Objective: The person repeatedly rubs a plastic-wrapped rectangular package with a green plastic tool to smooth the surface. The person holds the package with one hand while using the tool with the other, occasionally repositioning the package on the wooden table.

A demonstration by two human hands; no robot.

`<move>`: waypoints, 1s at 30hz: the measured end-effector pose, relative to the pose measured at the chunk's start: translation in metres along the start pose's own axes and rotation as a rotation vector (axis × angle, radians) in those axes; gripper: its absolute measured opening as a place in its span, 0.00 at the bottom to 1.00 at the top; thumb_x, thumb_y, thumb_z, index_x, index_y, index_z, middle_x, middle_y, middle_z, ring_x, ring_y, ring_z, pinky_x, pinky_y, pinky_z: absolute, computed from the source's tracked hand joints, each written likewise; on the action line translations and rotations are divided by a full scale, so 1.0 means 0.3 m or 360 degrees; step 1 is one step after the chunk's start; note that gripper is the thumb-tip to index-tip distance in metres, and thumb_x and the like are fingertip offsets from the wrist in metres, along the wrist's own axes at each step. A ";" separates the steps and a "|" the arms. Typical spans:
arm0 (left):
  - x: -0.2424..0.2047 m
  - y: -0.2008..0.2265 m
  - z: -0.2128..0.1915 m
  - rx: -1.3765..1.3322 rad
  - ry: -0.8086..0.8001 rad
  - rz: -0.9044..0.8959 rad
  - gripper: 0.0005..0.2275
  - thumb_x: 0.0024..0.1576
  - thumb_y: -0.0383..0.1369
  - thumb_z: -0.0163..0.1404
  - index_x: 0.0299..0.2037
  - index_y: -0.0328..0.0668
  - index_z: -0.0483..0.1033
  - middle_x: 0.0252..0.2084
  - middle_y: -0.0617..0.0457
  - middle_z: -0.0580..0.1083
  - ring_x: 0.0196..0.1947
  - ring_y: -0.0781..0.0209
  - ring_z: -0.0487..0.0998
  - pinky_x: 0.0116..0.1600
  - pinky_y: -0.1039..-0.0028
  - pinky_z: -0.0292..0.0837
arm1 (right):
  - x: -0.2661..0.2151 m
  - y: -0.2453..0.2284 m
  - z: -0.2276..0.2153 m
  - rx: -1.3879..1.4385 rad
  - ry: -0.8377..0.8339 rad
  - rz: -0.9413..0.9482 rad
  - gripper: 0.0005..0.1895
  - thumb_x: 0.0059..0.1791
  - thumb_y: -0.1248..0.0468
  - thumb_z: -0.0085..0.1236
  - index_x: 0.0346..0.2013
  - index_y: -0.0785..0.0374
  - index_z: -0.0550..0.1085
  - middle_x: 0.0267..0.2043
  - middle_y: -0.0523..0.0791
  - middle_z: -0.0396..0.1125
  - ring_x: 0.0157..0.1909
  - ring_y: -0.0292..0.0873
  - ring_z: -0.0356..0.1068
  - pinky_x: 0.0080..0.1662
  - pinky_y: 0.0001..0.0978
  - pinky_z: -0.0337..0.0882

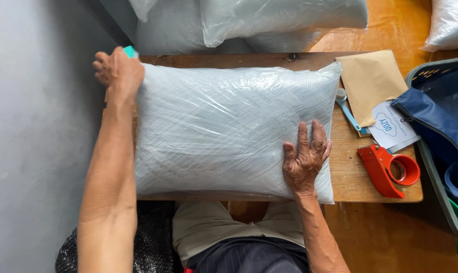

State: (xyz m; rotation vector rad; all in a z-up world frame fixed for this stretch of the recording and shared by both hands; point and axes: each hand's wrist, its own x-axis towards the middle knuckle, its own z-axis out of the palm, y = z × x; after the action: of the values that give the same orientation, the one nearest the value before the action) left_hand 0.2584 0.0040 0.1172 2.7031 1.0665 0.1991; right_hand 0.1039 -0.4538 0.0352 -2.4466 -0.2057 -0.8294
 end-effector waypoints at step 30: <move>0.090 -0.319 0.249 -0.0933 0.0155 0.0842 0.28 0.62 0.38 0.53 0.71 0.40 0.61 0.52 0.38 0.70 0.52 0.43 0.73 0.56 0.63 0.66 | 0.023 0.018 0.005 0.0016 0.0043 -0.0120 0.31 0.61 0.44 0.38 0.69 0.62 0.68 0.73 0.56 0.55 0.74 0.63 0.55 0.66 0.72 0.53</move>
State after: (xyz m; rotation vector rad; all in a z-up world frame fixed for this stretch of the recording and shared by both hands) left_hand 0.2308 0.0783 0.0212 2.3699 0.2190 0.6253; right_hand 0.1118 -0.4579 0.0359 -2.4297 -0.2932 -0.8914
